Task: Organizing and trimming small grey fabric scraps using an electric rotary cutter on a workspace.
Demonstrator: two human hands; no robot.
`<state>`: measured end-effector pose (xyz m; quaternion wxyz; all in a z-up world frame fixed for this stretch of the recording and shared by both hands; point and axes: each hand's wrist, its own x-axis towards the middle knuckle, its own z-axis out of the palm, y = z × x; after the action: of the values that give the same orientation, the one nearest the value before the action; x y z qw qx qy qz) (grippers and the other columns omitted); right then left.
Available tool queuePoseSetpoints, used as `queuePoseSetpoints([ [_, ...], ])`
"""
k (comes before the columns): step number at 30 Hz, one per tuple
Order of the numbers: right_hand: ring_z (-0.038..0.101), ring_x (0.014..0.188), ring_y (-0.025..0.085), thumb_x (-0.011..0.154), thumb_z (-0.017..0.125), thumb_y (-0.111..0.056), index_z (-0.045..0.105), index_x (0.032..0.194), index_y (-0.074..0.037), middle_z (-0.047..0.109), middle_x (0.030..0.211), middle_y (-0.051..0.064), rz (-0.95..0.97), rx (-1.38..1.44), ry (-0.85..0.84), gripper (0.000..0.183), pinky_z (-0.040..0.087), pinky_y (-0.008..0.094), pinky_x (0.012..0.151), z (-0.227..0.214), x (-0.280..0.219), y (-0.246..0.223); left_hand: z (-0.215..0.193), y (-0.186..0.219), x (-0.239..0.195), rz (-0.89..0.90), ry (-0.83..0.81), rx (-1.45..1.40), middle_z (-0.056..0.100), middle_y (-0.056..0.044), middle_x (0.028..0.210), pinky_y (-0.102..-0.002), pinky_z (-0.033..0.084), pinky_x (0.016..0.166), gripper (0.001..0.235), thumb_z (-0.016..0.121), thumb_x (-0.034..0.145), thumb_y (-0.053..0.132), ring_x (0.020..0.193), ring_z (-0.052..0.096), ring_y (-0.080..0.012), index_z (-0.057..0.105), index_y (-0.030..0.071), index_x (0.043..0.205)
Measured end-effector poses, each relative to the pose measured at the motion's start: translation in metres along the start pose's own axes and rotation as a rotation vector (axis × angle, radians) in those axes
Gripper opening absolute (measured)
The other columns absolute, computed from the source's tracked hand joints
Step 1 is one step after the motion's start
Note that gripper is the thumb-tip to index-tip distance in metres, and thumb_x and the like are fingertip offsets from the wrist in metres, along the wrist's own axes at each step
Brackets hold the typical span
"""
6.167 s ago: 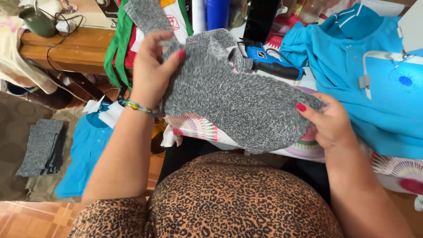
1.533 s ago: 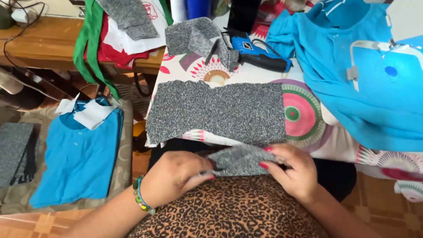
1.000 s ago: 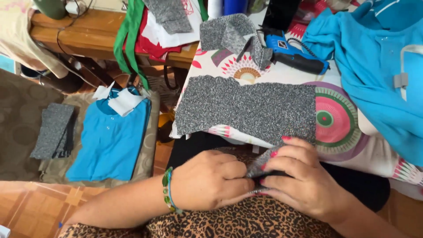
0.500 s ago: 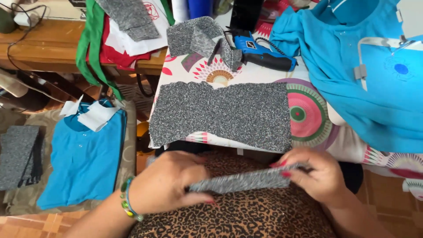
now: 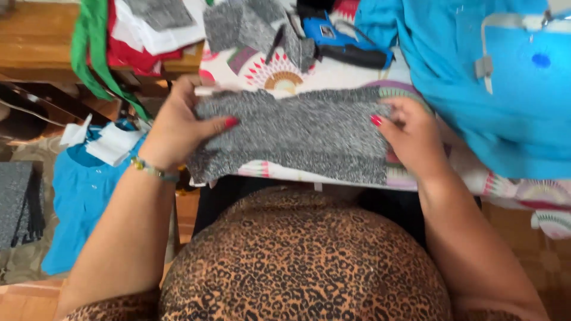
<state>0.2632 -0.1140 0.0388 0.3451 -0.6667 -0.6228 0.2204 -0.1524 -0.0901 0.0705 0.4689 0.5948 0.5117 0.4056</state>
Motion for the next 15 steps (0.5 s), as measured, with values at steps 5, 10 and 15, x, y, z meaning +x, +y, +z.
queuePoseSetpoints([
  [5, 0.058, 0.044, 0.013, 0.092, 0.074, -0.009, 0.063, 0.131, -0.007, 0.062, 0.074, 0.006, 0.086, 0.243, -0.128, 0.040, 0.053, 0.026, 0.034, -0.002, 0.001, -0.022, 0.011, -0.020, 0.015, -0.024, 0.078, 0.358, 0.074, -0.014, 0.106, -0.040, 0.053, 0.091, 0.077, 0.089, 0.079, 0.015, 0.103, 0.071, -0.0277, 0.050, 0.022, 0.145],
  [10, 0.057, 0.045, 0.012, 0.093, 0.075, -0.007, 0.053, 0.141, -0.004, 0.054, 0.075, 0.005, 0.109, 0.375, -0.140, 0.053, 0.057, 0.027, 0.037, -0.006, -0.008, -0.012, 0.014, -0.025, 0.011, 0.103, 0.138, 0.370, 0.074, -0.015, 0.107, -0.046, 0.053, 0.096, 0.057, 0.079, 0.093, 0.013, 0.108, 0.070, -0.0328, 0.053, 0.019, 0.144],
  [15, 0.060, 0.046, 0.019, 0.092, 0.075, -0.001, 0.046, 0.146, -0.001, 0.053, 0.075, 0.012, 0.089, 0.402, -0.175, 0.061, 0.058, 0.031, 0.037, -0.006, -0.011, 0.007, 0.016, -0.036, 0.011, 0.204, 0.151, 0.398, 0.075, -0.014, 0.109, -0.047, 0.050, 0.102, 0.043, 0.074, 0.099, 0.013, 0.117, 0.068, -0.0317, 0.061, 0.017, 0.139],
])
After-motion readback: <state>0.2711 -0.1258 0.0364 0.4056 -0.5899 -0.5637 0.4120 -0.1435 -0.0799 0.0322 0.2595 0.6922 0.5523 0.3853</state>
